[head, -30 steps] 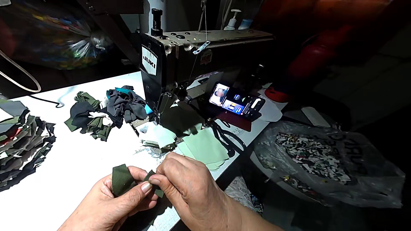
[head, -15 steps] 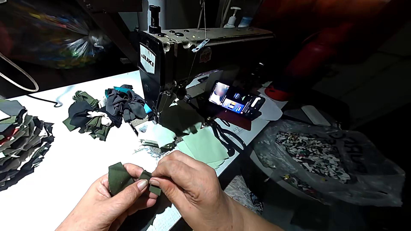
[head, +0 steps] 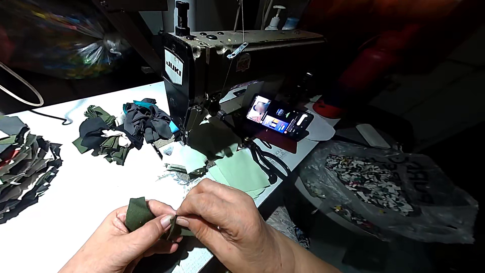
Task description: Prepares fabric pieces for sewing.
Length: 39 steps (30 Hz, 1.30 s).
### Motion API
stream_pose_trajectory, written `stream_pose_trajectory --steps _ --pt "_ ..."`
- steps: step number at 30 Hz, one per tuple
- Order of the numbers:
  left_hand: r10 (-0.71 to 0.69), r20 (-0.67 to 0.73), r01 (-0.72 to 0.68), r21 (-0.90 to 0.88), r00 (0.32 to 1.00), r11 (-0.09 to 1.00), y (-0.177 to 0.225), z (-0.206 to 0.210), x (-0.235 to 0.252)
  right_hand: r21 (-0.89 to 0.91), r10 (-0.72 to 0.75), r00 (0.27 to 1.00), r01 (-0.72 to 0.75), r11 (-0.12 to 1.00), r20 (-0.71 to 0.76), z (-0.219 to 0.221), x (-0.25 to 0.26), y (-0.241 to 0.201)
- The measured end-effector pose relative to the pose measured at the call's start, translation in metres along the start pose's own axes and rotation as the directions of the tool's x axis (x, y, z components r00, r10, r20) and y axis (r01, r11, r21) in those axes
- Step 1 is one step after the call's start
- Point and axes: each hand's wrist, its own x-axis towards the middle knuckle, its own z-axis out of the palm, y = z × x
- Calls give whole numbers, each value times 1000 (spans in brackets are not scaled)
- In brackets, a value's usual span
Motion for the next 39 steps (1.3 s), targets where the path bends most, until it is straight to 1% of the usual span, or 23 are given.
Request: stream_pose_trajectory --steps 5,12,18,22,27,30,33,39 --pt "25 42 -27 62 999 998 -1 -3 0 10 -3 999 2 1000 42 -4 0 0" --pt "106 126 -121 121 986 985 -4 -7 1 4 -49 999 49 999 18 -5 0 -3" --pt "160 148 -182 155 976 971 -5 -8 0 -62 -111 994 113 992 23 -1 -1 -3" --pt "143 120 -159 139 982 977 -6 -6 0 -136 -122 992 127 983 39 2 0 -3" --pt "77 86 -84 84 993 993 -2 -2 -2 -168 -104 993 112 979 59 5 -1 -3" --pt "44 59 -46 47 997 998 -1 0 -2 -161 -99 993 108 981 62 5 -1 -3" --pt "35 35 -37 36 999 999 0 1 -1 -133 -103 994 107 985 42 6 -2 -2" --pt "8 31 -8 17 999 1000 1 3 -3 -137 -112 994 112 984 13 9 -3 -2"
